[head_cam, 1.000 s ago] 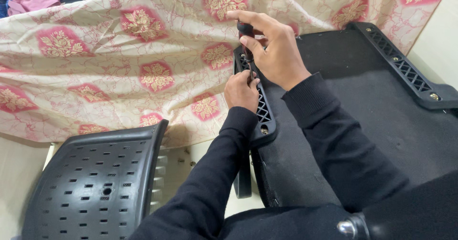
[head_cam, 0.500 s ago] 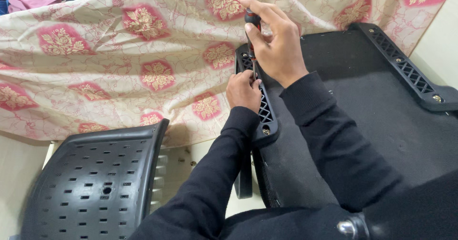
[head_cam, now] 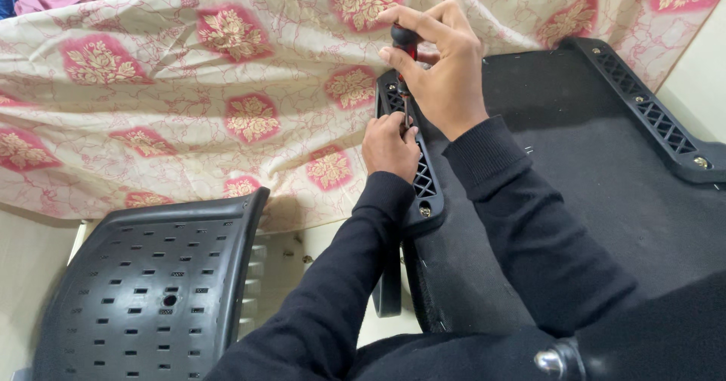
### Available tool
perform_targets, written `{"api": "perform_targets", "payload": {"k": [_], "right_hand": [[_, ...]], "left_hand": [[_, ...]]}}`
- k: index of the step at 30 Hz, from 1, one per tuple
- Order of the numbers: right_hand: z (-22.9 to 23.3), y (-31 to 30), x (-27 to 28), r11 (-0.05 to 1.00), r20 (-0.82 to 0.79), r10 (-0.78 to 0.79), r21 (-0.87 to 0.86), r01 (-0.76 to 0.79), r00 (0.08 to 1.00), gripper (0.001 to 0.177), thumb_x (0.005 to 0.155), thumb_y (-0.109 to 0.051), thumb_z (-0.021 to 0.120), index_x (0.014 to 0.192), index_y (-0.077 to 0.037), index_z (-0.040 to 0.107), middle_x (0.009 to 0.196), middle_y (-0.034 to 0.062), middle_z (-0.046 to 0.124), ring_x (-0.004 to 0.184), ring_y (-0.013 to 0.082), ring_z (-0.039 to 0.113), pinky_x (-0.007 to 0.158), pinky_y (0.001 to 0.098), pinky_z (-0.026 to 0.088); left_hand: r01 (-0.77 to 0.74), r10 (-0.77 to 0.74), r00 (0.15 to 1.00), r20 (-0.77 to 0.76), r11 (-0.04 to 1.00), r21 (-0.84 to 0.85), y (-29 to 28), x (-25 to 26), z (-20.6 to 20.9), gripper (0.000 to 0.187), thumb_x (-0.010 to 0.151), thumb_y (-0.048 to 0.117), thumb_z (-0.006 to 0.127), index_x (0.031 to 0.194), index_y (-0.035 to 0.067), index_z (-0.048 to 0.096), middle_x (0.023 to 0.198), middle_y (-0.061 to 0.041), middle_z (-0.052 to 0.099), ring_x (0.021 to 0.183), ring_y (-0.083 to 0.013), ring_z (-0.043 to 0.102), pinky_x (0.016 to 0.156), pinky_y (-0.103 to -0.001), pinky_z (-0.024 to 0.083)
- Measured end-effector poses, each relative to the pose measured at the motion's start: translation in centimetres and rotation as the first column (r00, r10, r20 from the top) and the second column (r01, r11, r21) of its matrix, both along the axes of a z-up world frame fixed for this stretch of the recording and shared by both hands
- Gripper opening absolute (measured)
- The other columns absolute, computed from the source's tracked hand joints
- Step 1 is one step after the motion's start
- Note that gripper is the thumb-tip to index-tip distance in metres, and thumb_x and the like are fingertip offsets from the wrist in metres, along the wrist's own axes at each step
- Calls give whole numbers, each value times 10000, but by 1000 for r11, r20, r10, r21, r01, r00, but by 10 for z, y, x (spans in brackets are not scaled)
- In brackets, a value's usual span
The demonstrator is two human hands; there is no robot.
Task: The person uses a screwdriver to tighten screws on a black plastic chair frame. They align the frame with the seat and secure it by turning the screwdriver repeatedly. The person then picks up a screw and continues tightening another screw on the frame.
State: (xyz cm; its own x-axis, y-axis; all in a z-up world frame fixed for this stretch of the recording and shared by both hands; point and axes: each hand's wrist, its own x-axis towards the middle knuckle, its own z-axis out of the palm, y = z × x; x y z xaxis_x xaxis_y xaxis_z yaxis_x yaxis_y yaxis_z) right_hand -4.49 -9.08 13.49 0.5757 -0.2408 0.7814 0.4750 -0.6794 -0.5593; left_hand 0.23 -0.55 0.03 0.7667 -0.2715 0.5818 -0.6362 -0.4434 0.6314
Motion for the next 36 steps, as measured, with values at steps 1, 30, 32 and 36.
{"api": "perform_targets", "payload": {"k": [1, 30, 32, 36], "right_hand": [[0, 0, -1, 997, 25, 72, -4, -72, 997, 423, 965, 56, 756, 1349, -111, 698, 1159, 39, 556, 1061, 112, 631, 837, 252, 636], [-7, -5, -5, 975, -66, 193, 127, -183, 979, 422, 1023, 44, 705, 1392, -159, 679, 1144, -3, 650, 999, 64, 652, 820, 225, 626], [-7, -1, -3, 998, -25, 57, 13, -56, 998, 435, 960, 35, 807, 1332, -176, 723, 1043, 9, 558, 972, 94, 630, 786, 235, 651], [-3, 7, -1, 1000, 21, -11, -2, 11, 1000, 446, 911, 22, 844, 1289, -182, 724, 1030, 9, 527, 966, 103, 651, 752, 236, 646]], "left_hand": [[-1, 1, 1000, -6, 1000, -1, 0, 0, 0, 119, 814, 116, 771, 858, 74, 669, 810, -75, 645, 889, -303, 615, 794, -436, 498], [9, -9, 1000, -20, 999, -43, 1, -1, 3, 140, 791, 135, 792, 859, 76, 685, 828, -66, 653, 873, -296, 616, 778, -427, 502], [15, -15, 1000, -20, 999, -34, 2, -1, 2, 139, 795, 132, 791, 868, 77, 687, 811, -66, 653, 873, -292, 620, 780, -427, 501], [24, -22, 999, 35, 999, -44, 3, 0, 1, 120, 798, 106, 773, 877, 82, 686, 812, -68, 663, 879, -300, 617, 791, -426, 505]]}}
